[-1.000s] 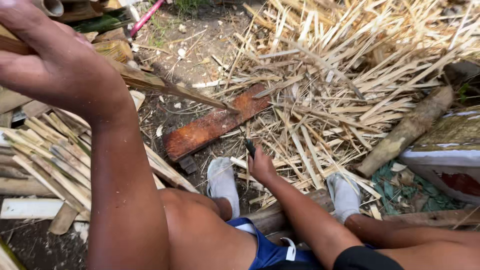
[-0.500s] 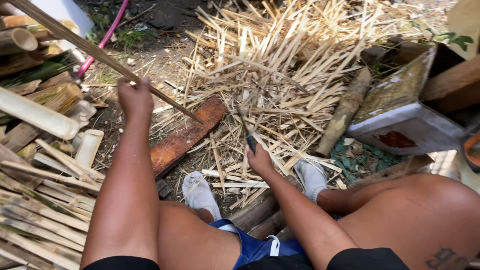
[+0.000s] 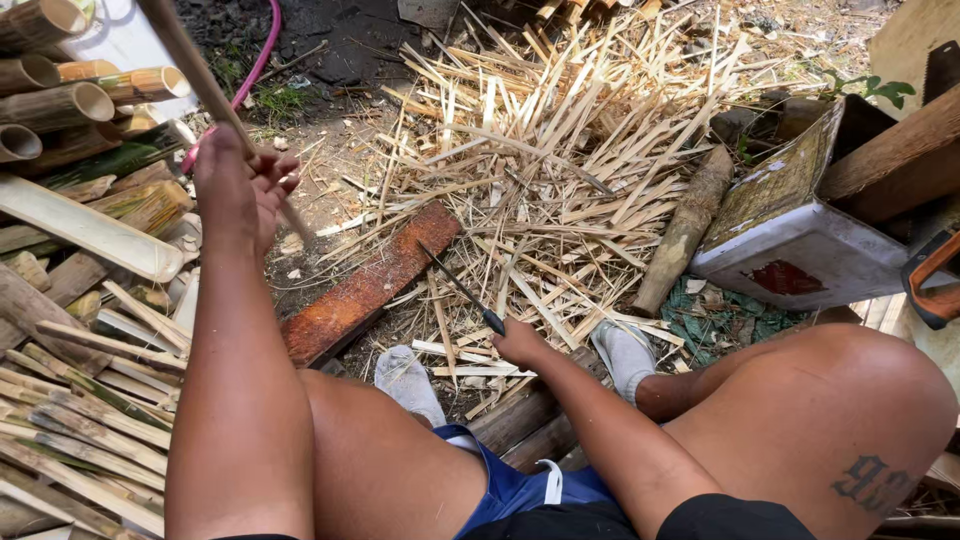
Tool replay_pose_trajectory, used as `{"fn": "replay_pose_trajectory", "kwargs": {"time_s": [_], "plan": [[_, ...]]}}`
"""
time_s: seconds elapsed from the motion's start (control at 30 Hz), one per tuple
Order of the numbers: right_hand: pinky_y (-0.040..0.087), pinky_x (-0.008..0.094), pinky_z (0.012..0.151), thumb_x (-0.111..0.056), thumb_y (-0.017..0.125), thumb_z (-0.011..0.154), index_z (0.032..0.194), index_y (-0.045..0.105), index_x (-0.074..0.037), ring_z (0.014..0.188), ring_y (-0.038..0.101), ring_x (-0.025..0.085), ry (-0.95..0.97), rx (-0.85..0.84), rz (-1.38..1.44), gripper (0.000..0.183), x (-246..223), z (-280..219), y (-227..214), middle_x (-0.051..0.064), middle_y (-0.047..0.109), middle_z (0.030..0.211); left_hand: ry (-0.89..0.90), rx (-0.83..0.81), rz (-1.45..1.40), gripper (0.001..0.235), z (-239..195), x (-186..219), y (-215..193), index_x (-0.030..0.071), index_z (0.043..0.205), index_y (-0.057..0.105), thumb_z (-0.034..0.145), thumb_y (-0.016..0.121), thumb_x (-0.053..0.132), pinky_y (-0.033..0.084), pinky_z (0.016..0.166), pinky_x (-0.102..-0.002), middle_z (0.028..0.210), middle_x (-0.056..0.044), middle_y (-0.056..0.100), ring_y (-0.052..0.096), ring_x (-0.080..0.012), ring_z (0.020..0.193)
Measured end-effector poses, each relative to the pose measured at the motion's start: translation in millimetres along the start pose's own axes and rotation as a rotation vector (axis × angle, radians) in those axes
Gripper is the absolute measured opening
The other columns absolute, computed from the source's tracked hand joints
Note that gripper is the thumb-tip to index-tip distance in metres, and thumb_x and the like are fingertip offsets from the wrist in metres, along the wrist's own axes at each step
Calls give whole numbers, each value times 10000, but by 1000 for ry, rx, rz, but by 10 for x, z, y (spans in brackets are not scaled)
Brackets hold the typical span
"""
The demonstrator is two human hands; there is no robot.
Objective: The person splits bamboo strips into thinner pieces using a knife and a wooden block. They repeatedly position a strip on the block and draw the knife along it to separate layers, then set the finished pieces aside.
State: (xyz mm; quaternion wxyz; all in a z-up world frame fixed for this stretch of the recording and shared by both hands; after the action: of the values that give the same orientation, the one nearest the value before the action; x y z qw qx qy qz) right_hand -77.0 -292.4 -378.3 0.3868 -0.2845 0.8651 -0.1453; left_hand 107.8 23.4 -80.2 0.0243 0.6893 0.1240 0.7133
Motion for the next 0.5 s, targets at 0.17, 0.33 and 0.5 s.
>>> {"fn": "replay_pose_trajectory", "kwargs": {"time_s": [0.17,0.33,0.5], "plan": [[501,377,479,-298,622,991,1149,555,-29,543,575,206,11,-29,141,319,131,196,50,111,625,796,12,76,378,321,111,-288,-272,51,1192,613,988,705,280,578,635,-308,803,-34,652,664,-157,724],[539,435,553,-341,634,984,1103,592,14,594,671,284,-107,126,62,376,169,384,96,157,677,781,39,44,399,247,139,-444,-390,14,1054,696,896,792,177,644,678,-295,963,-67,746,738,-154,813],[556,509,757,-384,592,986,1187,577,-38,807,716,382,-280,251,-70,400,-271,142,84,227,720,897,9,105,541,224,-38,-404,-160,64,1017,702,863,799,193,629,781,-340,915,-57,736,740,-173,829]]}}
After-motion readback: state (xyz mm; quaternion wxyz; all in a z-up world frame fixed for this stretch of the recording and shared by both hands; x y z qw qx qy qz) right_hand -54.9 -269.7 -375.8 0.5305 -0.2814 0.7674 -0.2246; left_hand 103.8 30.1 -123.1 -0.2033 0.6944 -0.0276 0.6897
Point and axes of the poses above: each hand's wrist, its own z-axis towards the middle knuckle, its own y-axis out of the palm, x = y × z, the point moved 3 cm from there along z, towards the middle knuckle
